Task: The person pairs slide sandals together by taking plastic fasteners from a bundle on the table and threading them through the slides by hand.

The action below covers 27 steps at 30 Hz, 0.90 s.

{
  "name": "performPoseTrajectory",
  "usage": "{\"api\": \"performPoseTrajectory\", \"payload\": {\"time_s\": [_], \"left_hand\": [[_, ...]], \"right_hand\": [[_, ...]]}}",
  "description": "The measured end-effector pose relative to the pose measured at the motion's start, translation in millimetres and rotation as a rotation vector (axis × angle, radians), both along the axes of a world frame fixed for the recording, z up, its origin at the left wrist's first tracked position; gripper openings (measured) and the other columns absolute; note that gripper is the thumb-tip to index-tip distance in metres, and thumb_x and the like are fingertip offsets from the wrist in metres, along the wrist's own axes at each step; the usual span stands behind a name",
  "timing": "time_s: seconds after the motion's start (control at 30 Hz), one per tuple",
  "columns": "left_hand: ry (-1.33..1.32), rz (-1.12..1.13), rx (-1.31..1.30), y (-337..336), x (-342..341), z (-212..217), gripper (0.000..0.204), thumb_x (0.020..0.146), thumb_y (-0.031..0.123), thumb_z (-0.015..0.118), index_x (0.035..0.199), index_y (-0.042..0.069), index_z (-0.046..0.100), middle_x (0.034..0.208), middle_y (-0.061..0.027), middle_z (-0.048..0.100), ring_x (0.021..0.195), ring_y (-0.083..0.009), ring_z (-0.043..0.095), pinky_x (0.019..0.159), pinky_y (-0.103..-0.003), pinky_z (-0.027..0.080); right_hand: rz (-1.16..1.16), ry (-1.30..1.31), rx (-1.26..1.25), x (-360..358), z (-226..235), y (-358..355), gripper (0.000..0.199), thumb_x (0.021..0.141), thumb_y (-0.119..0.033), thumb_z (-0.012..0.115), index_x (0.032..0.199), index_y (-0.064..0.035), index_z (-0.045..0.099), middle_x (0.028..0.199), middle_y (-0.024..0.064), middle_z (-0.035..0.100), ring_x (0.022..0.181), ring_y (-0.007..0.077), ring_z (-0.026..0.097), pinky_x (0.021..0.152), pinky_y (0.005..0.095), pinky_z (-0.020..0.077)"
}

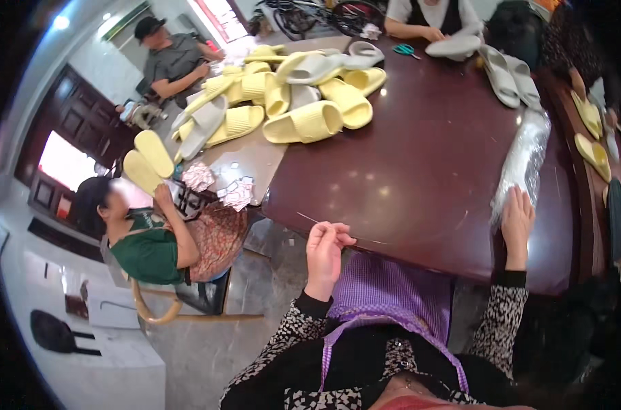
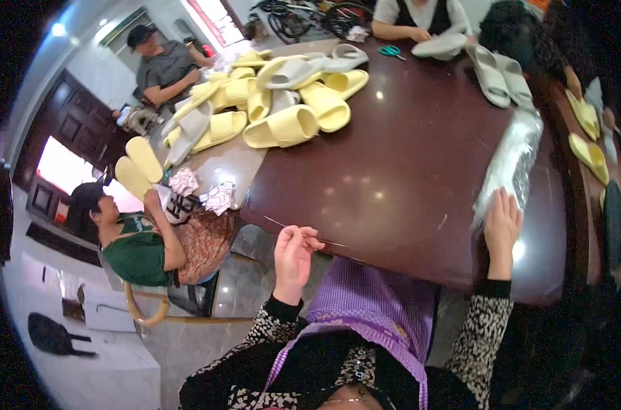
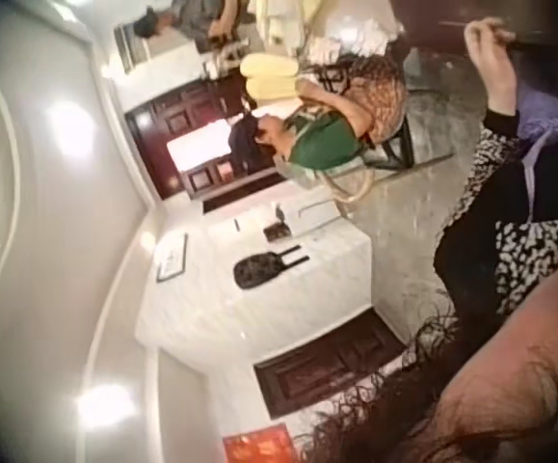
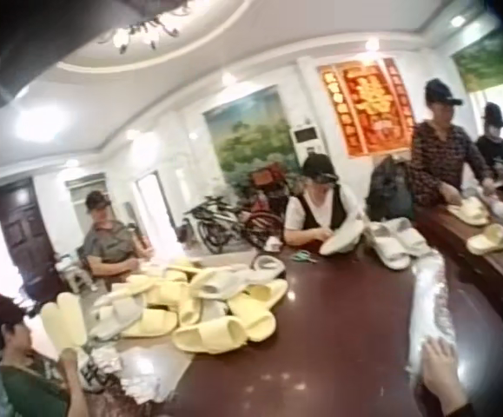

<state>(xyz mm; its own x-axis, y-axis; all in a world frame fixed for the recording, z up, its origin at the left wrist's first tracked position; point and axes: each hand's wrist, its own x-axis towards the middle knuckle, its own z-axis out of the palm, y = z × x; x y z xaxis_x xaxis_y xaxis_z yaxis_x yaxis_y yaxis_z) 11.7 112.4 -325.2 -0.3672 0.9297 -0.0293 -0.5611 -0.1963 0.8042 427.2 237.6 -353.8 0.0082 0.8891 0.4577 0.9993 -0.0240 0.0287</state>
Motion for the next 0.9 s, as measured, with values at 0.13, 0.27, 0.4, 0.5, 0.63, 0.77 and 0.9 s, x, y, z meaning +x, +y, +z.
{"api": "performPoseTrajectory", "payload": {"time_s": [0.13, 0.27, 0.4, 0.5, 0.63, 0.77, 0.9], "left_hand": [[-0.005, -0.013, 0.015, 1.3, -1.0, 4.0, 0.006, 0.099, 0.01, 0.046, 0.1, 0.007, 0.051, 0.088, -0.0144, 0.064, 0.072, -0.0224, 0.064, 0.073, -0.039, 0.055], [-0.035, -0.072, 0.024, 10.0, 3.4, 5.4, 0.006, 0.099, 0.008, 0.044, 0.1, 0.007, 0.05, 0.088, -0.0145, 0.063, 0.073, -0.0229, 0.063, 0.074, -0.038, 0.055], [-0.035, -0.048, 0.037, 19.2, 8.1, 15.9, 0.007, 0.099, 0.008, 0.044, 0.1, 0.007, 0.05, 0.087, -0.0145, 0.063, 0.075, -0.0229, 0.063, 0.075, -0.037, 0.055], [-0.005, -0.046, 0.028, 22.2, 7.6, 22.5, 0.007, 0.099, 0.007, 0.043, 0.1, 0.007, 0.05, 0.088, -0.0149, 0.063, 0.077, -0.0228, 0.063, 0.076, -0.037, 0.055], [0.03, -0.083, 0.046, 18.0, 15.8, 33.4, 0.008, 0.099, 0.007, 0.042, 0.102, 0.006, 0.049, 0.092, -0.0158, 0.063, 0.081, -0.023, 0.064, 0.078, -0.036, 0.054], [0.086, -0.18, 0.077, 12.5, 38.1, 34.5, 0.009, 0.1, 0.007, 0.042, 0.105, 0.006, 0.048, 0.096, -0.0169, 0.063, 0.084, -0.0235, 0.064, 0.08, -0.035, 0.053], [0.133, -0.277, 0.094, 8.1, 51.8, 33.9, 0.01, 0.1, 0.007, 0.041, 0.108, 0.006, 0.047, 0.1, -0.0182, 0.063, 0.087, -0.024, 0.064, 0.082, -0.035, 0.052]], "right_hand": [[0.002, 0.062, -0.022, -7.9, 8.9, -7.3, 0.037, 0.095, -0.015, 0.048, 0.131, -0.0083, 0.052, 0.138, 0.0063, 0.052, 0.132, 0.0281, 0.042, 0.109, 0.0426, 0.028], [-0.021, 0.066, -0.018, 0.8, 7.4, -6.0, 0.038, 0.095, -0.014, 0.048, 0.132, -0.0095, 0.052, 0.139, 0.0049, 0.051, 0.133, 0.026, 0.04, 0.109, 0.0414, 0.0262], [0.069, 0.178, 0.075, 2.5, 9.9, -3.5, 0.035, 0.093, -0.01, 0.05, 0.128, -0.0079, 0.055, 0.136, 0.0065, 0.053, 0.131, 0.0257, 0.043, 0.107, 0.0402, 0.0294], [0.231, 0.399, 0.137, -3.9, 24.7, -2.6, 0.032, 0.092, -0.006, 0.052, 0.124, -0.0057, 0.057, 0.133, 0.009, 0.055, 0.128, 0.0269, 0.046, 0.104, 0.0395, 0.0336], [0.589, 0.811, 0.06, -56.0, 74.6, -22.7, 0.031, 0.089, -0.001, 0.056, 0.12, -0.0028, 0.059, 0.126, 0.013, 0.059, 0.12, 0.0289, 0.052, 0.099, 0.0379, 0.041], [1.006, 0.622, -0.118, -133.7, 113.0, -31.3, 0.037, 0.083, 0.0, 0.062, 0.119, -0.0019, 0.058, 0.112, 0.0153, 0.064, 0.105, 0.0244, 0.061, 0.092, 0.0337, 0.046], [1.148, 0.953, -0.607, -162.3, 99.0, -31.2, 0.032, 0.082, -0.004, 0.065, 0.113, -0.0006, 0.061, 0.099, 0.0137, 0.067, 0.086, 0.0224, 0.065, 0.079, 0.0306, 0.0498]]}}
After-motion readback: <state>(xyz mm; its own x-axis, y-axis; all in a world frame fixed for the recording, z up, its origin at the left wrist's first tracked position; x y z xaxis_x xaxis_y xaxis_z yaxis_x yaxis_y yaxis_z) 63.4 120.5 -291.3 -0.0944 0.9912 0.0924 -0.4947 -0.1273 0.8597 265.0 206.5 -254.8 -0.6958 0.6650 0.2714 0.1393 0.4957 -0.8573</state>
